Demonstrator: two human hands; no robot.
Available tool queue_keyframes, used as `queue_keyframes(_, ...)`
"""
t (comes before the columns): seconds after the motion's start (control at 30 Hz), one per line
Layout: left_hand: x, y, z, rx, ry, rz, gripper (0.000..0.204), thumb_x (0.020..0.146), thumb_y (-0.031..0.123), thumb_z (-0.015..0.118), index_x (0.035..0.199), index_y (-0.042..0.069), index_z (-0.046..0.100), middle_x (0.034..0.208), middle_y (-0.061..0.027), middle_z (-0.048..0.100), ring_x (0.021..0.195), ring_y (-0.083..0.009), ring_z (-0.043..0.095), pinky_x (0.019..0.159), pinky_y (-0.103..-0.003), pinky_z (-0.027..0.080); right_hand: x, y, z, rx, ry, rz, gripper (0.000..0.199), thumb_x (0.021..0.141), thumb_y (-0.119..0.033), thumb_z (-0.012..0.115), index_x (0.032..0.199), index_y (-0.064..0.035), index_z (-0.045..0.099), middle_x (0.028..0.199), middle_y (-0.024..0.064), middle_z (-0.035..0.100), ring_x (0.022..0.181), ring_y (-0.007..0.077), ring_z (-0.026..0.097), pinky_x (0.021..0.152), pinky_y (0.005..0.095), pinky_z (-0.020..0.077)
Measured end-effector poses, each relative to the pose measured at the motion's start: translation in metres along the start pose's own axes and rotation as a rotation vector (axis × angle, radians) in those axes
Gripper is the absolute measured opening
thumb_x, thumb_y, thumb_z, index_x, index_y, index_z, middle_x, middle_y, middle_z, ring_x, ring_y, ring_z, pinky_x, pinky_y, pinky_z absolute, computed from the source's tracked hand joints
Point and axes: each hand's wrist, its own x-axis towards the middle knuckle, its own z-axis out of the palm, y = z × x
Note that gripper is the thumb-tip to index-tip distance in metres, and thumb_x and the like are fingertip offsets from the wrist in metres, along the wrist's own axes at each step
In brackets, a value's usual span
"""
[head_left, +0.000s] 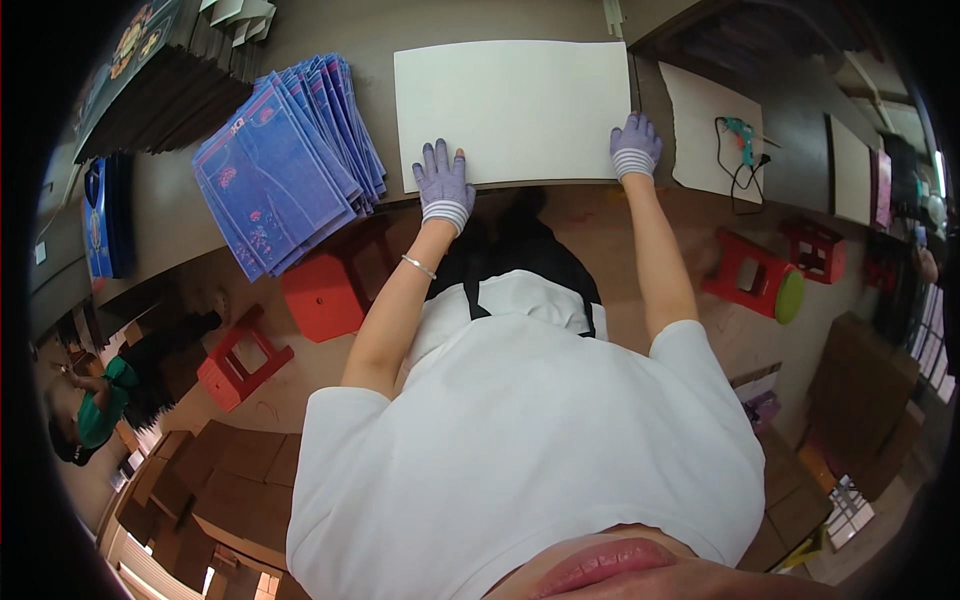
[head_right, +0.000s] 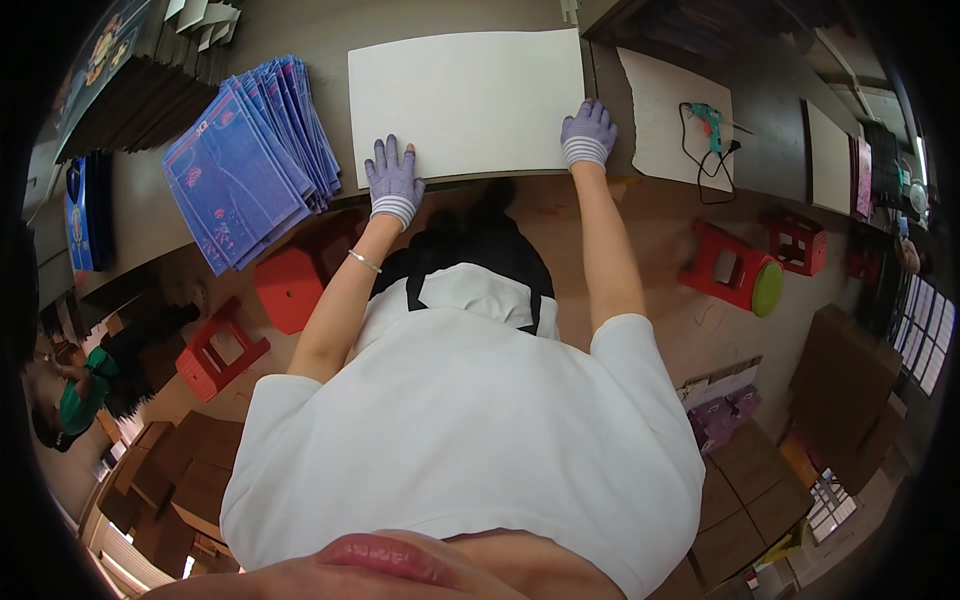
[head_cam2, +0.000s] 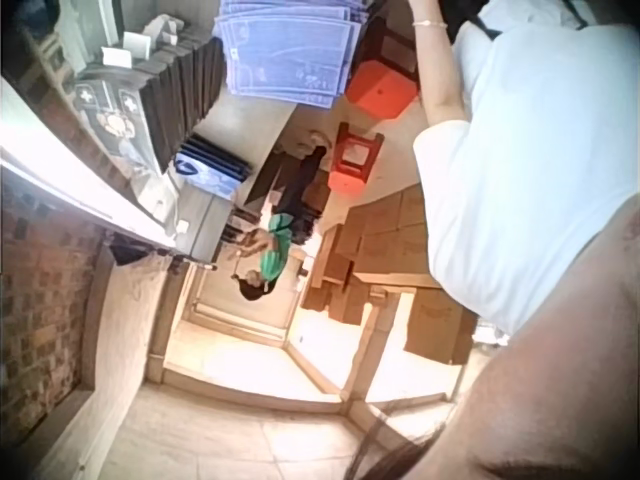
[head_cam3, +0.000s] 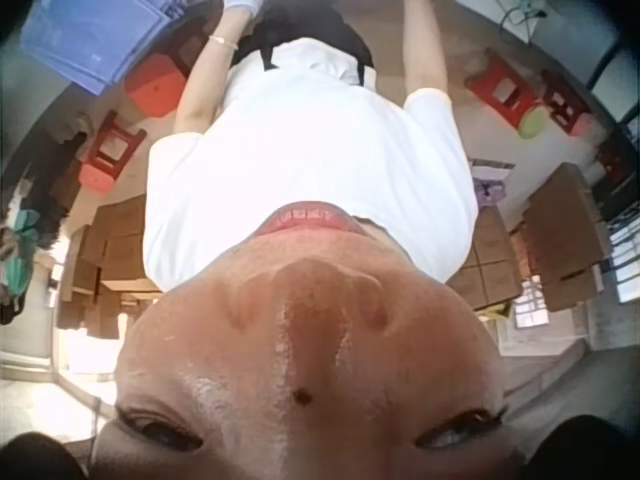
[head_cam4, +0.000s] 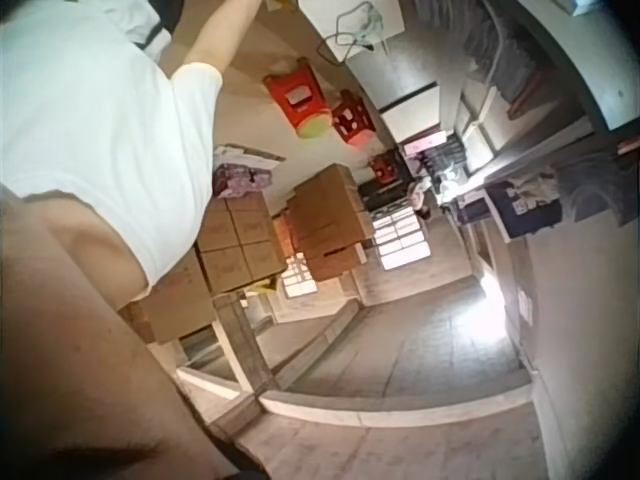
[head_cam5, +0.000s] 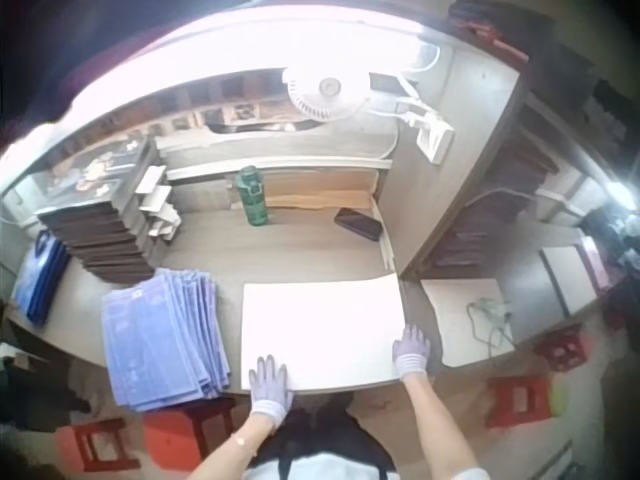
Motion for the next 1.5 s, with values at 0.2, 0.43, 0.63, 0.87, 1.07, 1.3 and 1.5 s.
queue_keyframes(0.2, 0.001, 0.001, 0.001, 0.025, -0.022, -0.001, 0.07, 0.084, 0.034, 0.059, 0.146, 0.013, 0.035, 0.156, -0.0186, 0.018, 0.144, -0.0391, 0.015, 0.112, -0.057, 0.019, -0.008, -0.009, -0.026, 0.021, 0.081, -0.085, 0.051, 0.088, -0.032, 0.055, 0.132, -0.0093, 0.047, 0.13, 0.014, 0.056, 0.117, 0.0273, 0.054, 0.095, 0.0471, 0.0421)
queue_keyframes(0.43, 0.02, -0.03, 0.019, -0.305, 0.157, -0.165, 0.063, 0.085, 0.041, 0.059, 0.137, 0.009, 0.046, 0.153, -0.0162, 0.027, 0.143, -0.0363, 0.021, 0.112, -0.048, 0.027, -0.047, -0.009, -0.136, 0.888, 0.377, -0.236, 0.031, 0.085, -0.009, 0.062, 0.116, -0.0134, 0.06, 0.093, 0.0163, 0.068, 0.081, 0.0284, 0.068, 0.075, 0.0358, 0.0536)
queue_keyframes(0.63, 0.068, -0.107, -0.01, -1.398, 0.366, -0.27, 0.061, 0.083, 0.029, 0.075, 0.126, -0.007, 0.05, 0.122, -0.0175, 0.06, 0.107, -0.0228, 0.058, 0.093, -0.031, 0.045, -0.02, 0.08, -0.102, 1.644, -0.051, 0.151, 0.032, 0.086, 0.001, 0.062, 0.118, 0.0051, 0.058, 0.101, 0.0063, 0.066, 0.088, 0.0109, 0.061, 0.083, 0.0228, 0.0492)
queue_keyframes(0.87, 0.067, -0.092, -0.02, -1.187, 0.371, -0.23, 0.035, 0.084, 0.009, 0.061, 0.118, 0.002, 0.064, 0.092, -0.0122, 0.07, 0.076, -0.0184, 0.064, 0.074, -0.029, 0.051, 0.021, 0.055, -0.028, 1.408, -0.163, 0.122, 0.036, 0.084, -0.002, 0.055, 0.12, 0.0021, 0.058, 0.102, 0.0097, 0.068, 0.089, 0.0146, 0.065, 0.081, 0.0253, 0.0502)
queue_keyframes(1.07, 0.046, -0.031, -0.033, -0.653, 0.548, 0.067, 0.042, 0.087, 0.02, 0.059, 0.128, 0.011, 0.057, 0.13, -0.0239, 0.053, 0.116, -0.0427, 0.053, 0.098, -0.042, 0.044, -0.001, -0.018, -0.067, 1.019, -0.131, -0.145, 0.03, 0.092, -0.021, 0.058, 0.12, -0.0123, 0.063, 0.1, 0.0108, 0.071, 0.089, 0.0233, 0.068, 0.083, 0.0313, 0.0516)
queue_keyframes(1.3, 0.071, 0.036, -0.033, -0.278, 0.368, 0.23, 0.052, 0.088, 0.033, 0.059, 0.137, 0.017, 0.05, 0.152, -0.0185, 0.028, 0.141, -0.0423, 0.022, 0.111, -0.056, 0.023, -0.003, -0.062, -0.038, 0.949, -0.089, -0.263, 0.074, 0.086, -0.032, 0.066, 0.147, -0.0126, 0.029, 0.148, 0.0147, 0.037, 0.132, 0.0313, 0.042, 0.107, 0.0368, 0.0388)
queue_keyframes(1.5, 0.087, 0.05, -0.016, -0.124, 0.284, 0.242, 0.053, 0.087, 0.034, 0.059, 0.138, 0.021, 0.049, 0.153, -0.0148, 0.027, 0.142, -0.0397, 0.019, 0.112, -0.058, 0.02, -0.007, -0.09, -0.013, 0.849, 0.025, -0.327, 0.079, 0.084, -0.034, 0.068, 0.149, -0.0132, 0.027, 0.153, 0.0134, 0.029, 0.14, 0.038, 0.028, 0.113, 0.0445, 0.0306)
